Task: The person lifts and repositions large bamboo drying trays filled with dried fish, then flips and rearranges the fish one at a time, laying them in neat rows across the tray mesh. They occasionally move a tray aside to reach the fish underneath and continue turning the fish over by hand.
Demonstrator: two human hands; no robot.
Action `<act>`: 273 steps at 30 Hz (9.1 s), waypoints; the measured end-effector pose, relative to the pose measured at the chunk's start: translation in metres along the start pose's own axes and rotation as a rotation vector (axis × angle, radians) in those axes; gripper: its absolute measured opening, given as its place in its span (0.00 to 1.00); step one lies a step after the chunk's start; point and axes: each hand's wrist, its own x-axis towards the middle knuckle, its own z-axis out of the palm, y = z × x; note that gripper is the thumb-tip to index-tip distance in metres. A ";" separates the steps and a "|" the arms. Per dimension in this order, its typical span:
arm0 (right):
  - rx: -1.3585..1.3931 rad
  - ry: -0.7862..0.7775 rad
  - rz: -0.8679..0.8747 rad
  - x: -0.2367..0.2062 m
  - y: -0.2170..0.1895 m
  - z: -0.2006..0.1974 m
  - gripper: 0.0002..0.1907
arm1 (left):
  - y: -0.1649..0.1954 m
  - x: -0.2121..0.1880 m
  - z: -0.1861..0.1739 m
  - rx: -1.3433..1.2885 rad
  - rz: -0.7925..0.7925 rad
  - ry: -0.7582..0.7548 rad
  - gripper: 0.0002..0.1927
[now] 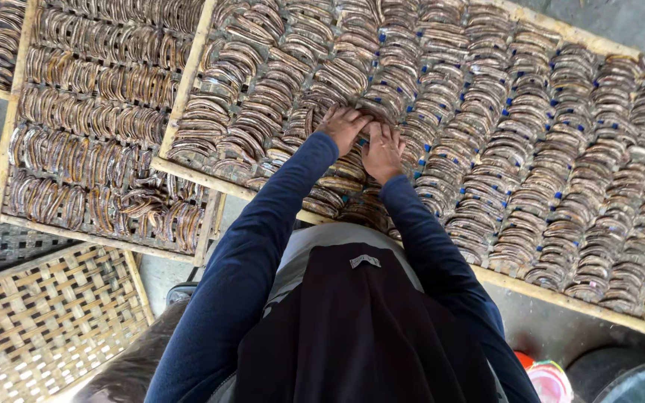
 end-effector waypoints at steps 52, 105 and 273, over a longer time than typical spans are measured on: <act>-0.064 -0.095 -0.258 -0.079 0.008 0.033 0.25 | 0.010 -0.089 0.057 -0.034 0.072 0.007 0.32; -0.070 -0.130 -0.257 -0.116 0.015 0.078 0.28 | -0.156 -0.313 0.065 -0.171 -1.079 1.176 0.22; 0.169 0.149 -0.293 0.004 -0.043 0.088 0.13 | -0.200 -0.362 0.046 -0.340 -1.247 0.899 0.34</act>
